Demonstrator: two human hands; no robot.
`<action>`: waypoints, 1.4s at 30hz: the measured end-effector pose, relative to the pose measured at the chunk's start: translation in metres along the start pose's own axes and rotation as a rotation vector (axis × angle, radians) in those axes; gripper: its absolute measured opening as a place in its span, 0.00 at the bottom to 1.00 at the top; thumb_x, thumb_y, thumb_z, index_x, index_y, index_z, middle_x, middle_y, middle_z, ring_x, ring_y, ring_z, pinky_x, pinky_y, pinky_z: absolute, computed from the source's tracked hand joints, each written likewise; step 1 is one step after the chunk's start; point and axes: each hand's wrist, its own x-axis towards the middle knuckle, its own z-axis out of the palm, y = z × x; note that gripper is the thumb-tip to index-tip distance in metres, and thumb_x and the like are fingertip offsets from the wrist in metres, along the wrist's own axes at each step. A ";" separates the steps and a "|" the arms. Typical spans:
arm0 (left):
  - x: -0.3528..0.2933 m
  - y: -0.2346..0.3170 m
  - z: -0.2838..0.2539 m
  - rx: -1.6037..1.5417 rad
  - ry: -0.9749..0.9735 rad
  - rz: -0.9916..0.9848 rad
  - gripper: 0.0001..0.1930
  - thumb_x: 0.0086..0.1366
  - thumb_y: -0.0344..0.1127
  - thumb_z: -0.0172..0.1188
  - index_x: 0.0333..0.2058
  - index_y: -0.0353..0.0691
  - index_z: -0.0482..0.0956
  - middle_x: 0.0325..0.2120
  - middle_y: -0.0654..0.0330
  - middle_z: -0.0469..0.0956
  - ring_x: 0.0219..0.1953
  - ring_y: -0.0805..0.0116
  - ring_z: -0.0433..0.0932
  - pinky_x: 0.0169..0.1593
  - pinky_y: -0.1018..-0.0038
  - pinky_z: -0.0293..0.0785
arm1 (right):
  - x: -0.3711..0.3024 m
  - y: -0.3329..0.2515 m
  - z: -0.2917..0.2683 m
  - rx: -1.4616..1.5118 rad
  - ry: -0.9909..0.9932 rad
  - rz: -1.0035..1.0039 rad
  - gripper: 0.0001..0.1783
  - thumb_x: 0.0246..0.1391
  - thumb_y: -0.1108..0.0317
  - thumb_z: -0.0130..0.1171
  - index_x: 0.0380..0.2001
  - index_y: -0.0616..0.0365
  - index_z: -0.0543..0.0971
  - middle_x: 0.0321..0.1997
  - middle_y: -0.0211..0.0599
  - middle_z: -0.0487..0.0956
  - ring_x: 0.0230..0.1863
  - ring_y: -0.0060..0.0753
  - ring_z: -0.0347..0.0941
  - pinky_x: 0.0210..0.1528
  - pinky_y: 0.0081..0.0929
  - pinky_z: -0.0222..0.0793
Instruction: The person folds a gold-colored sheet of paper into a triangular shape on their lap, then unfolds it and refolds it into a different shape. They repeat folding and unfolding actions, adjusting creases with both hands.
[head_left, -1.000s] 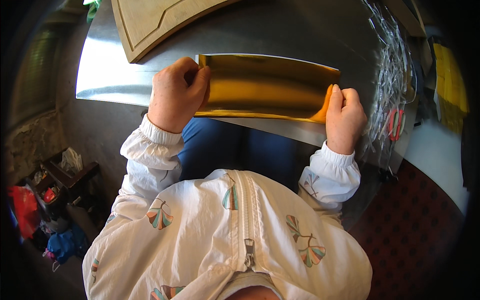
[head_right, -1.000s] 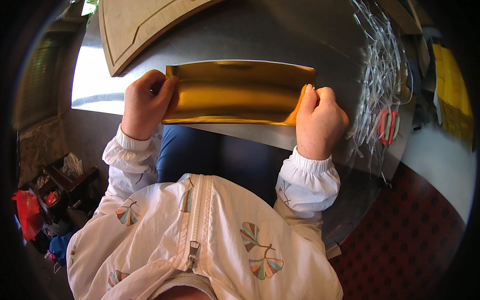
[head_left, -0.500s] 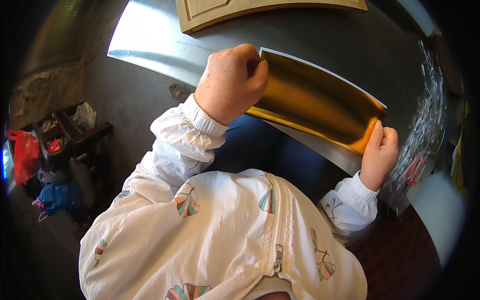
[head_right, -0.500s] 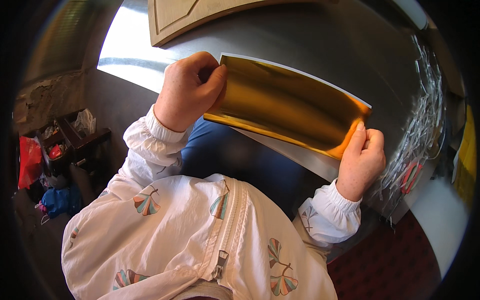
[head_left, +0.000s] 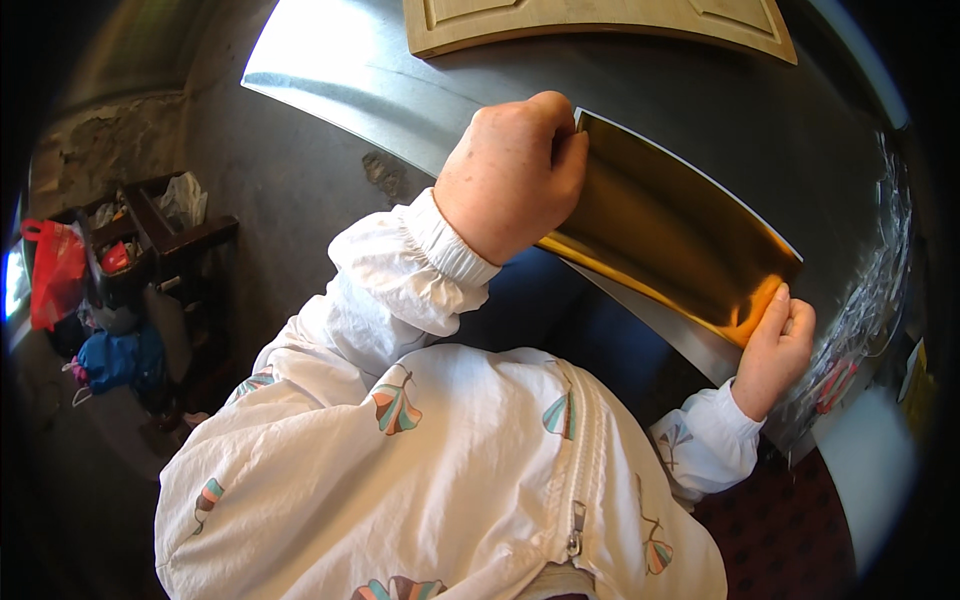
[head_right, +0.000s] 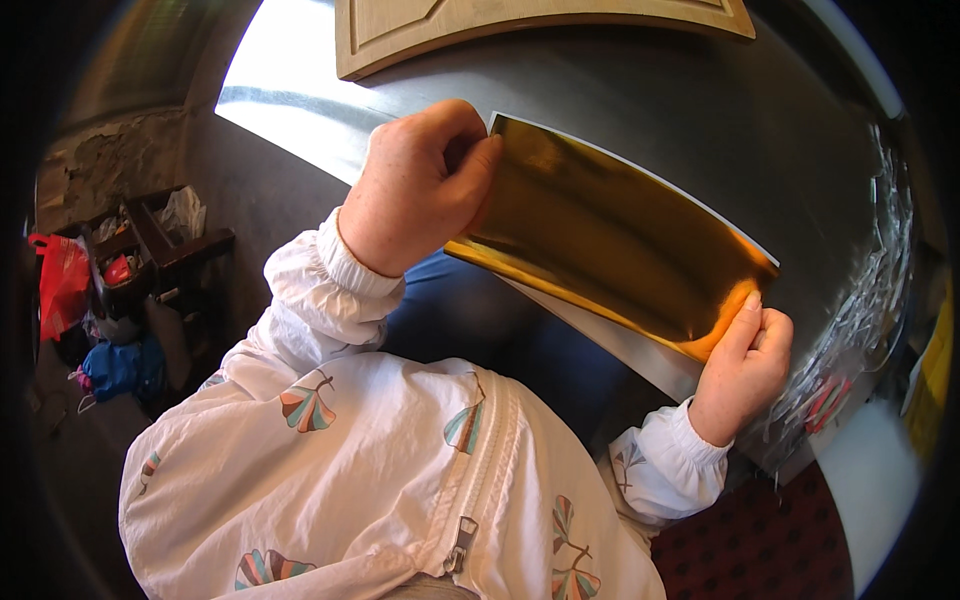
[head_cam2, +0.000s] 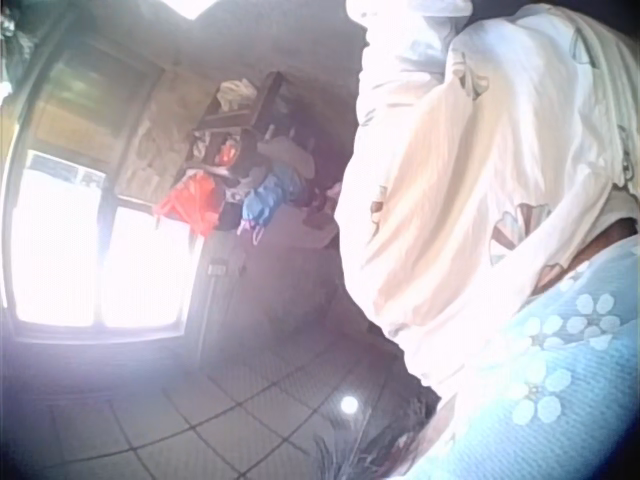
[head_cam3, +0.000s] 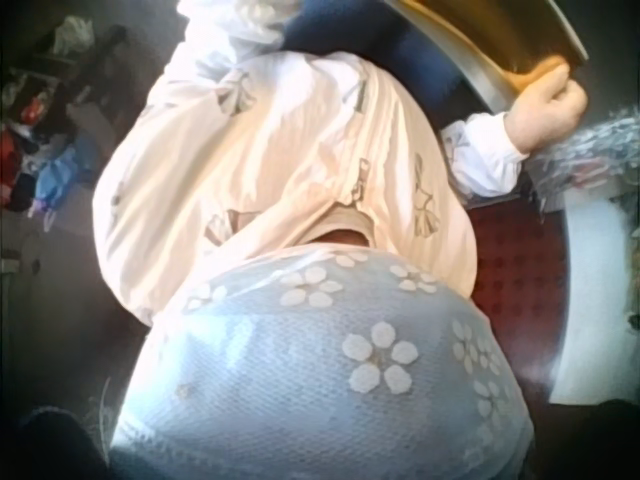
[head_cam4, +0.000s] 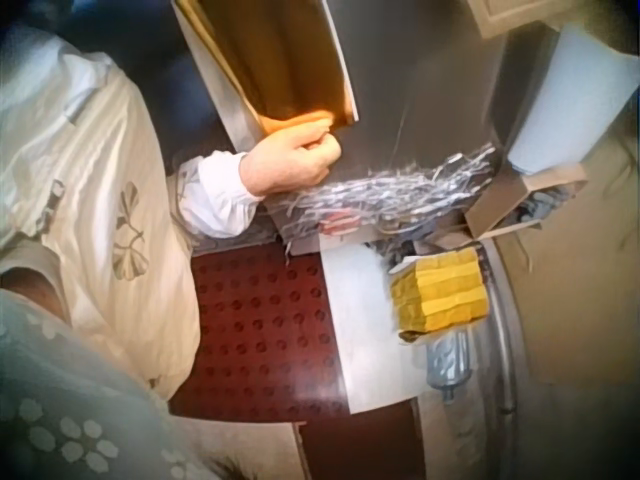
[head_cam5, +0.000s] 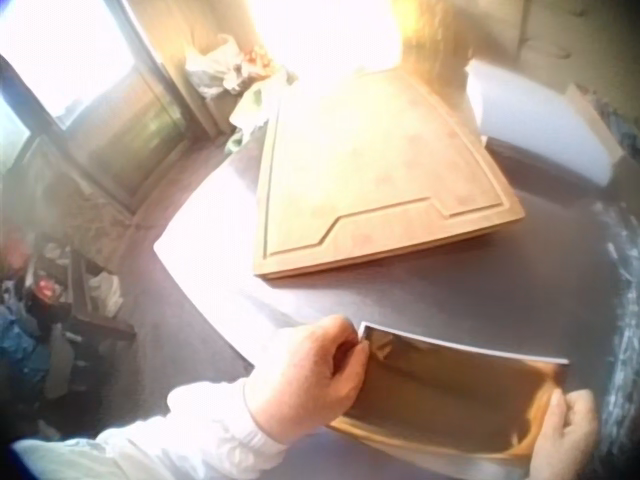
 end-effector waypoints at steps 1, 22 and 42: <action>0.000 0.000 0.000 0.008 0.006 0.021 0.07 0.60 0.29 0.58 0.27 0.30 0.76 0.18 0.47 0.75 0.23 0.51 0.76 0.28 0.66 0.73 | 0.000 0.000 0.000 -0.001 0.001 -0.005 0.15 0.63 0.62 0.57 0.26 0.62 0.74 0.21 0.38 0.75 0.21 0.31 0.67 0.26 0.31 0.64; 0.002 0.001 -0.001 0.053 -0.004 0.047 0.07 0.61 0.27 0.56 0.25 0.29 0.72 0.17 0.45 0.73 0.19 0.49 0.74 0.26 0.65 0.71 | 0.003 -0.005 -0.002 -0.104 -0.029 -0.032 0.19 0.63 0.58 0.56 0.25 0.62 0.74 0.20 0.45 0.76 0.21 0.45 0.71 0.25 0.40 0.64; 0.003 0.001 0.000 0.047 -0.011 -0.001 0.06 0.61 0.25 0.56 0.27 0.29 0.73 0.19 0.42 0.73 0.21 0.46 0.74 0.27 0.64 0.71 | 0.003 -0.004 -0.001 -0.063 -0.038 0.020 0.20 0.64 0.57 0.57 0.25 0.63 0.74 0.17 0.38 0.74 0.17 0.31 0.68 0.21 0.32 0.61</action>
